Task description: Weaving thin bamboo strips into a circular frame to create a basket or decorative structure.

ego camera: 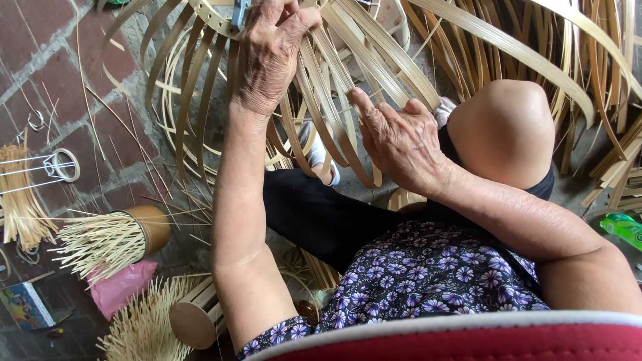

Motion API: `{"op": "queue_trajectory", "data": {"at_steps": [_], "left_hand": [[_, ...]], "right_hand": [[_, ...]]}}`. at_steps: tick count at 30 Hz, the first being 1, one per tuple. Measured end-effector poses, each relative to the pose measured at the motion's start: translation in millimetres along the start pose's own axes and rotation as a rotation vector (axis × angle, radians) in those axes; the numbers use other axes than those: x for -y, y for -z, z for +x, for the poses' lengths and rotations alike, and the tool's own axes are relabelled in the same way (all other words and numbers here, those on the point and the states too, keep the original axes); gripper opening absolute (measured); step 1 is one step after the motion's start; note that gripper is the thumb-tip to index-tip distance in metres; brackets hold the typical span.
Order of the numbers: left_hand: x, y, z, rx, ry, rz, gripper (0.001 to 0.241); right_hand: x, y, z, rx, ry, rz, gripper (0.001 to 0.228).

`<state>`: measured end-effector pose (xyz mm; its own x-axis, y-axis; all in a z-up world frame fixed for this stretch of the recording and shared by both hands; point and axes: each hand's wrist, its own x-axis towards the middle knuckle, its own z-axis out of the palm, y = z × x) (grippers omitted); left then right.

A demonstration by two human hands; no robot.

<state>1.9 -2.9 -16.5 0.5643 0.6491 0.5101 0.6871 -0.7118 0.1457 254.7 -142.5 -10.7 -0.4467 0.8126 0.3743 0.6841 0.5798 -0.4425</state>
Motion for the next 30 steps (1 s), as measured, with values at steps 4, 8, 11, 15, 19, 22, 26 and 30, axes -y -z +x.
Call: {"op": "queue_trajectory", "data": {"at_steps": [4,8,11,15,19,22,26,30], "left_hand": [[5,-6,-2,-0.017,-0.01,0.016,0.032],[7,-9,-3,-0.021,-0.022,0.052,0.033],[7,-10,-3,-0.033,-0.024,0.056,0.031],[8,-12,-3,-0.044,-0.017,0.034,0.03],[1,-6,2,-0.055,-0.015,0.003,0.027],[2,-7,3,-0.075,-0.02,-0.017,0.024],[-5,3,7,-0.076,-0.013,-0.02,0.021],[-1,4,7,-0.086,0.024,-0.105,0.017]], "right_hand": [[0,-2,0,-0.005,0.0,-0.004,0.062],[-1,-3,1,-0.013,0.002,-0.006,0.062],[-1,-3,2,-0.01,-0.002,-0.008,0.061],[-2,-3,1,-0.007,0.002,-0.013,0.063],[-3,-5,0,-0.023,0.018,-0.016,0.066],[-3,-6,1,-0.032,0.023,-0.012,0.068],[-2,-5,0,-0.038,0.017,0.006,0.07],[-1,-4,0,-0.047,0.008,0.007,0.07]]}}
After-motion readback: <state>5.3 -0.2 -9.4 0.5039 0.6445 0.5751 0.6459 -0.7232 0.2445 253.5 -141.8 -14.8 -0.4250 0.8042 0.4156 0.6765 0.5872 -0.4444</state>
